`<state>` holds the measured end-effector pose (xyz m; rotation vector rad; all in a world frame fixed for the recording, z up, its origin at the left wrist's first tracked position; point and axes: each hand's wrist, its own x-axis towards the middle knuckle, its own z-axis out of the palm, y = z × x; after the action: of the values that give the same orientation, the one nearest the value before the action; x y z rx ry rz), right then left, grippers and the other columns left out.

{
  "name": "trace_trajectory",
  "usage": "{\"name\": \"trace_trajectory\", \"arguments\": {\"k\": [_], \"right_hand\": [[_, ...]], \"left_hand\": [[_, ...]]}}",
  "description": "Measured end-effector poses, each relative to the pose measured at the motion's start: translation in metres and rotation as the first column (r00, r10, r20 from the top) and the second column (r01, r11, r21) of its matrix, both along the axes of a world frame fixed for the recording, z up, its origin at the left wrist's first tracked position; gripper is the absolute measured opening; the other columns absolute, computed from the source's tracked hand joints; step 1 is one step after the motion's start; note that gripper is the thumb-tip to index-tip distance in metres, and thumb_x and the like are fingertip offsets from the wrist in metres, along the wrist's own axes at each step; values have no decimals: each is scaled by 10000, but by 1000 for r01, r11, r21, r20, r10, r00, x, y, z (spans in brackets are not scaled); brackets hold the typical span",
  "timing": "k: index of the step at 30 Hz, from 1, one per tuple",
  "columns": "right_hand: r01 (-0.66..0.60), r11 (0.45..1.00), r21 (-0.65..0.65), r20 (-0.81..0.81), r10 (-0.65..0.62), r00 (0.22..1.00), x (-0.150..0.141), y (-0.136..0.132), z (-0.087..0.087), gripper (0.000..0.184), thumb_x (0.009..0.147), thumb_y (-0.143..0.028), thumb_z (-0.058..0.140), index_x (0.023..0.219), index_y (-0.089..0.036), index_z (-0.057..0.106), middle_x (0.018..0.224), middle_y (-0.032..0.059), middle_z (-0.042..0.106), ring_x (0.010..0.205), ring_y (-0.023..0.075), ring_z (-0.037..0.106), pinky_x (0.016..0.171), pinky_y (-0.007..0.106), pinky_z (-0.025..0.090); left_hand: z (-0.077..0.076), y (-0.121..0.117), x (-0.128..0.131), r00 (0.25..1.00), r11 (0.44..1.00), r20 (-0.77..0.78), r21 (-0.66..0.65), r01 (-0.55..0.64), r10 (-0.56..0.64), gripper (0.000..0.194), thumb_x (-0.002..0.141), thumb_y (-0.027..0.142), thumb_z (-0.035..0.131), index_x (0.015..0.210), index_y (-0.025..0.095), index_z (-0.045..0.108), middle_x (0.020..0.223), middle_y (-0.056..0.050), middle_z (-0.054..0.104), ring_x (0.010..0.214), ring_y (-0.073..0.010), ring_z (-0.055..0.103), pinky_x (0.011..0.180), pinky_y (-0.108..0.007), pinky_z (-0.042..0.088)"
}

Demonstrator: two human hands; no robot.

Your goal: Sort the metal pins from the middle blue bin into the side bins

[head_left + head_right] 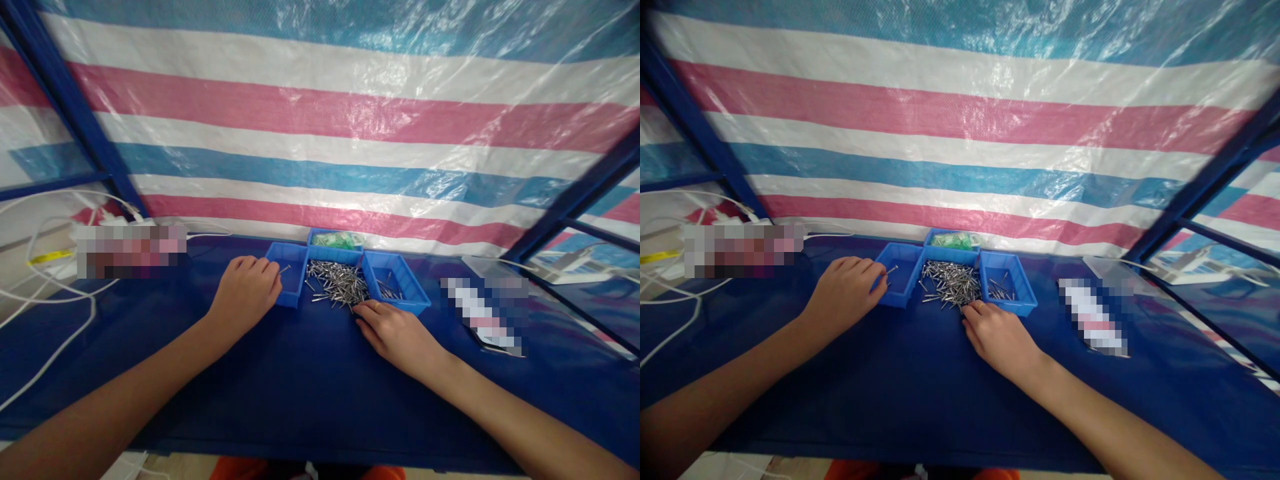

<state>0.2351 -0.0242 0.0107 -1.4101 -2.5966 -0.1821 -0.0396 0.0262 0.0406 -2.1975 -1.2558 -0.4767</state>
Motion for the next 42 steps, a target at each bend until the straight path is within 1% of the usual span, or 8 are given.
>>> {"name": "trace_trajectory", "arguments": {"k": [4,7,10,13,17,25,36,42], "right_hand": [[-21,1000,-10,18,21,1000,0,1,1,178,908,-145,479,1037,-146,602,936,84,646,819,209,640,708,323,529],[-44,999,-11,12,45,999,1,2,0,154,909,-136,477,1004,-151,597,920,76,639,807,193,630,702,300,513],[-76,997,-6,0,76,997,1,2,0,154,911,-117,454,958,-150,598,909,79,632,815,189,622,702,288,500],[-94,996,-5,0,94,996,0,1,2,173,901,-86,451,964,-149,600,886,72,625,805,189,617,692,290,496],[-135,991,-4,-14,135,991,-1,0,3,188,913,-96,439,982,-149,606,847,63,618,773,179,609,669,280,489],[-216,976,-17,-31,215,976,-2,-2,2,208,933,-124,417,1022,-149,604,868,79,624,785,183,608,688,287,502],[-235,971,-43,-14,234,972,-2,-1,4,234,927,-118,421,1063,-149,609,901,89,629,818,181,609,717,293,521],[-264,963,-53,-52,261,964,-2,-4,6,316,915,-127,423,1201,-125,556,969,99,619,878,202,602,785,338,523]], "left_hand": [[0,-3,0,1000,999,-3,30,17,-17,223,896,226,439,977,115,615,817,-104,643,810,-265,579,766,-408,416],[-1,-11,5,973,972,3,30,232,-232,258,914,218,429,1092,109,582,891,-97,642,861,-241,573,815,-392,418],[-5,-22,14,866,862,15,-84,500,-500,223,925,201,427,1072,147,585,898,-70,635,876,-201,572,820,-345,421],[-12,-33,23,777,752,29,-232,617,-628,195,926,199,422,982,163,605,837,-56,629,828,-174,568,782,-307,422],[-19,-38,28,766,696,72,-370,616,-639,171,915,205,445,940,176,612,774,-30,618,760,-159,557,722,-284,408],[-24,-33,26,793,676,111,-459,576,-600,169,923,228,458,902,189,621,772,-11,616,734,-153,545,699,-282,381],[-24,-33,27,781,662,113,-464,588,-615,165,919,227,466,879,187,621,742,-5,602,702,-142,538,667,-267,388],[-25,-33,26,786,663,108,-474,579,-609,163,920,226,465,892,186,621,745,-7,607,706,-150,537,675,-270,381]]}}
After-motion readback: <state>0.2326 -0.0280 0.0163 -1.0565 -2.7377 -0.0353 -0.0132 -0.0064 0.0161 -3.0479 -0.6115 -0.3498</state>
